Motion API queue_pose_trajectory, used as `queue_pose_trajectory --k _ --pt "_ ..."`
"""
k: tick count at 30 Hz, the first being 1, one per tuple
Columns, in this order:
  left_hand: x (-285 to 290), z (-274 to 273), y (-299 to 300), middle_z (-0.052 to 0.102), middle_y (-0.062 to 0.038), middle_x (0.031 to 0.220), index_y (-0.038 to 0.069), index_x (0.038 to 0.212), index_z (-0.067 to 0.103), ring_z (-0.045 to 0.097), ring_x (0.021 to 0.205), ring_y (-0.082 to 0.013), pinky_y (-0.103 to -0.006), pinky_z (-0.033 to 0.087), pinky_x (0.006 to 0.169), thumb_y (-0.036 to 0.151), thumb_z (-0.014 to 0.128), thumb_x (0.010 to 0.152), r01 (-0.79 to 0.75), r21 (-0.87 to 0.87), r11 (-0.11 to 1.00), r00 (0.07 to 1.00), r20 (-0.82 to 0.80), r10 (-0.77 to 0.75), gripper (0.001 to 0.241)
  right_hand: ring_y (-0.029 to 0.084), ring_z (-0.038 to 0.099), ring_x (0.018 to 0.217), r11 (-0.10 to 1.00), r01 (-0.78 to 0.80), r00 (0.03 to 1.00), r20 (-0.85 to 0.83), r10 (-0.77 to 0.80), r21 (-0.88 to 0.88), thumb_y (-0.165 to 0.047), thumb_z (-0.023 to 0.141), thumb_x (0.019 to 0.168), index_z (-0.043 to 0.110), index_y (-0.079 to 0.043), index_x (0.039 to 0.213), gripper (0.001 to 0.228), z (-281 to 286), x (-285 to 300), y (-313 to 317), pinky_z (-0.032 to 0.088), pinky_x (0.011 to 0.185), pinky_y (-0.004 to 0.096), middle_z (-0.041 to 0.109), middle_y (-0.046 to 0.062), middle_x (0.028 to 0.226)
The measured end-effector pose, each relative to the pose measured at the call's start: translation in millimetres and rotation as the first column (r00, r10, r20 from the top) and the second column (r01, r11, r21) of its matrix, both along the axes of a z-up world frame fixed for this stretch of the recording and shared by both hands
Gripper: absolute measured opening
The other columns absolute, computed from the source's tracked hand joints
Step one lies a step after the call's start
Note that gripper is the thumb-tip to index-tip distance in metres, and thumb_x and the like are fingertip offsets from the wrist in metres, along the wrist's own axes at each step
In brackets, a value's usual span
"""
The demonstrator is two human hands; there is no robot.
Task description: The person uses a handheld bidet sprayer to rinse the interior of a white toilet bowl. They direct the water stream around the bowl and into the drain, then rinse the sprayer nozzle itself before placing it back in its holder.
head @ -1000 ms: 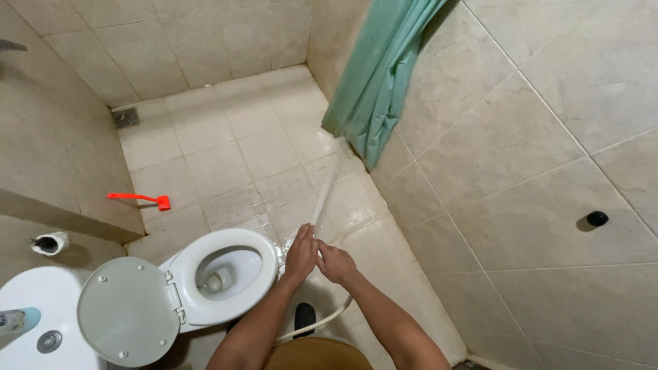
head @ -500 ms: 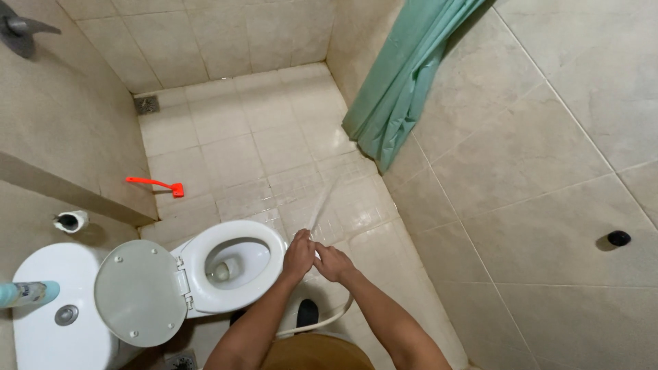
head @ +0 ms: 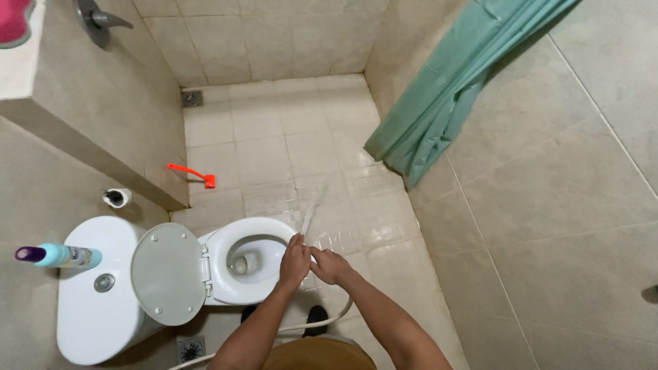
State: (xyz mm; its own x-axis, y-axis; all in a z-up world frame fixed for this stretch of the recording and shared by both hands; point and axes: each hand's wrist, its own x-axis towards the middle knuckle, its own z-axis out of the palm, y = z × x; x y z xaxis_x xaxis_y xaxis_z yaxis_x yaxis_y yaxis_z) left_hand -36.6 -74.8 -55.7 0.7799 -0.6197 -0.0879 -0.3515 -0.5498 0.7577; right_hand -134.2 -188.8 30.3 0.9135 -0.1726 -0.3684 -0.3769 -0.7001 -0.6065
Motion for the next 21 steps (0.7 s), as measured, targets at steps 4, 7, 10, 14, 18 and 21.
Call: queue_pose_trajectory --k 4,7,10,14,18,21 --pt "7.4 21.7 11.7 0.051 -0.023 0.15 -0.004 0.138 0.058 0.051 0.136 -0.0389 -0.0421 0.042 0.113 0.021 0.047 0.098 -0.093 0.013 0.996 0.995 -0.04 0.093 0.048 0.044 0.063 0.11 0.998 -0.064 0.997 -0.043 0.063 -0.029 -0.038 0.05 0.1 0.05 -0.014 0.143 0.049 2.6 20.5 6.0 0.05 0.095 0.054 0.071 0.022 0.114" --pt "14.3 19.4 22.2 0.052 -0.025 0.148 -0.007 0.137 0.057 0.05 0.137 -0.0404 -0.0437 0.04 0.112 0.019 0.048 0.099 -0.147 -0.039 0.988 0.989 0.008 0.147 0.047 0.043 0.065 0.109 0.994 -0.107 0.991 -0.076 0.105 -0.016 -0.039 0.047 0.101 0.051 -0.014 0.142 0.048 12.2 33.2 13.0 0.051 0.097 0.052 0.072 0.021 0.112" --pt "18.2 32.7 32.5 0.053 -0.023 0.149 -0.005 0.135 0.06 0.053 0.136 -0.0378 -0.0423 0.043 0.112 0.019 0.046 0.098 -0.202 -0.039 0.979 0.979 -0.001 0.202 0.047 0.043 0.065 0.108 0.992 -0.119 0.993 -0.02 0.12 0.033 -0.038 0.049 0.098 0.053 -0.015 0.141 0.049 11.9 40.9 20.0 0.051 0.096 0.052 0.072 0.021 0.112" --pt "22.7 54.5 44.9 0.052 -0.02 0.151 -0.004 0.137 0.059 0.053 0.134 -0.0374 -0.0422 0.043 0.11 0.02 0.044 0.098 -0.249 0.007 0.969 0.968 -0.041 0.249 0.048 0.043 0.065 0.107 0.985 -0.175 0.985 -0.003 0.175 0.01 -0.038 0.05 0.098 0.053 -0.014 0.139 0.048 12.5 54.1 27.3 0.051 0.095 0.052 0.072 0.021 0.111" --pt "27.8 53.7 59.7 0.049 -0.02 0.153 -0.005 0.138 0.058 0.052 0.134 -0.0388 -0.043 0.043 0.109 0.02 0.044 0.099 -0.298 0.009 0.955 0.953 -0.048 0.298 0.048 0.042 0.068 0.106 0.967 -0.252 0.967 -0.029 0.253 0.022 -0.041 0.049 0.101 0.056 -0.011 0.135 0.046 16.0 66.7 36.1 0.053 0.094 0.051 0.074 0.021 0.107" --pt "31.5 32.8 72.8 0.052 -0.019 0.152 -0.003 0.138 0.06 0.053 0.137 -0.0367 -0.0421 0.043 0.112 0.02 0.043 0.1 -0.35 0.013 0.937 0.937 0.026 0.349 0.047 0.043 0.067 0.106 0.944 -0.329 0.944 0.008 0.329 -0.009 -0.04 0.049 0.101 0.054 -0.012 0.138 0.048 13.4 76.6 47.0 0.052 0.095 0.052 0.072 0.022 0.107"
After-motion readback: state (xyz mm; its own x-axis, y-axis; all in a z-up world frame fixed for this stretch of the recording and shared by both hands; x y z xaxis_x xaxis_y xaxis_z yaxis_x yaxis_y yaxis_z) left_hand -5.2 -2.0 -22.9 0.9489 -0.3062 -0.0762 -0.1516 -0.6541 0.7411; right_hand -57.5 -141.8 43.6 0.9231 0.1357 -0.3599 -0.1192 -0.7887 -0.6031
